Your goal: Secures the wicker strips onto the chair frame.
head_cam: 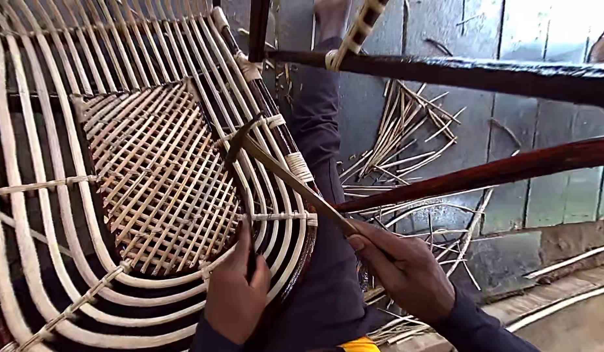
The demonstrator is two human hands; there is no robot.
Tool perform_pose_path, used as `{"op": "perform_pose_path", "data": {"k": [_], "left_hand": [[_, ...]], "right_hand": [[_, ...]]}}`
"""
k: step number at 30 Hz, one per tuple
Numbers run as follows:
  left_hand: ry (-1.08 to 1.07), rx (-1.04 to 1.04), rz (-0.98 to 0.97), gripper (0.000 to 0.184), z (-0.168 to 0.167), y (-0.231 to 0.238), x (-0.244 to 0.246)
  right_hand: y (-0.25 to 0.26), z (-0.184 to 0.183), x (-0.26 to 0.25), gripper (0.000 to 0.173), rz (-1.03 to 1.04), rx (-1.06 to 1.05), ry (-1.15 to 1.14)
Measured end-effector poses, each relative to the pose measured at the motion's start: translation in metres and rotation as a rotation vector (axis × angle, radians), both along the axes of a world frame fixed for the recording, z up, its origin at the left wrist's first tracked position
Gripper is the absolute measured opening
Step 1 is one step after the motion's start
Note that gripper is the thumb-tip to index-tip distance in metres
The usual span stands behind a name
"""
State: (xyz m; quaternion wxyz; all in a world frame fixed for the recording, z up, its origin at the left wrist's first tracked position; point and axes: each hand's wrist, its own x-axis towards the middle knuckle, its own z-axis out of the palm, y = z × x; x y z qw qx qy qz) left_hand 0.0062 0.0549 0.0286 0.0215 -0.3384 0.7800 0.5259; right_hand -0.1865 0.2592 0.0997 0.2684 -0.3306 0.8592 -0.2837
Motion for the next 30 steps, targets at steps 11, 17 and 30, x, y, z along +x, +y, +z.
{"op": "perform_pose_path", "data": {"k": [11,17,30], "left_hand": [[-0.035,0.164,0.077,0.051,-0.011,-0.021,-0.016],[-0.040,0.163,0.100,0.050,-0.012,-0.021,-0.023],[-0.012,0.230,0.166,0.044,-0.013,-0.024,-0.026]], "right_hand": [[0.007,-0.018,0.014,0.036,-0.023,0.065,-0.056],[-0.001,-0.017,0.019,0.036,0.006,0.065,-0.041],[-0.010,-0.009,0.002,0.036,0.122,0.146,0.212]]}}
